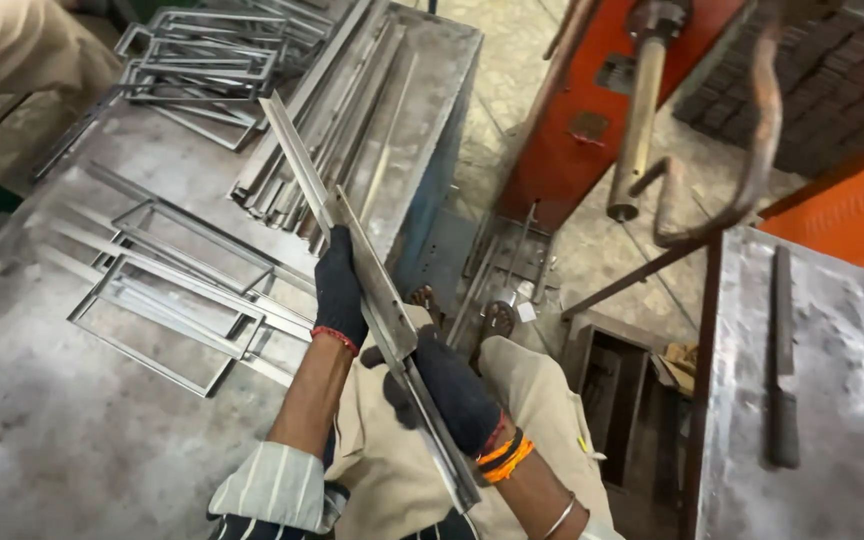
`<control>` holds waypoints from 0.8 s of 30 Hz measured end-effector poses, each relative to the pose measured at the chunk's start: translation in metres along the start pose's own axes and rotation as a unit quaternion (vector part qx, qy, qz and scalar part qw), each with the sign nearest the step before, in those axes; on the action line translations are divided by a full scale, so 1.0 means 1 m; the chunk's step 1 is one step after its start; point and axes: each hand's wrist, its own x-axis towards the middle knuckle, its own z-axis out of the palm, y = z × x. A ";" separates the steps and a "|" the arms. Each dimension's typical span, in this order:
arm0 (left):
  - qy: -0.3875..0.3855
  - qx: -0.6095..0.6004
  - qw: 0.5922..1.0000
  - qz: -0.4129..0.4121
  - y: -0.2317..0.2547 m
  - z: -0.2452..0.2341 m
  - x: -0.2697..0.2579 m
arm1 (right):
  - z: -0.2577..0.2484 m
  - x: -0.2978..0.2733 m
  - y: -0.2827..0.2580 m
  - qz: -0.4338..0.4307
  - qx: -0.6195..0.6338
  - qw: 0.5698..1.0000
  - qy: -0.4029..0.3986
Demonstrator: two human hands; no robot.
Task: The person picks up rectangular metal frames from a worktable, positions each frame into a fixture on an orange machine, and operates the machine, which produces sparks as it works on the frame joints. The person then removes the processed frame and stacks it with finished frames on the table before handling the next one.
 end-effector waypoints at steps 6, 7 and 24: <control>-0.060 0.285 0.956 0.008 0.012 -0.058 0.055 | -0.042 0.044 0.012 0.002 0.044 0.998 -0.046; -0.057 0.286 0.956 0.007 0.009 -0.084 0.076 | -0.047 0.043 0.014 0.005 0.045 0.998 -0.048; -0.269 0.877 0.245 0.314 0.011 -0.182 0.231 | -0.113 0.035 0.022 -0.013 0.039 0.990 0.135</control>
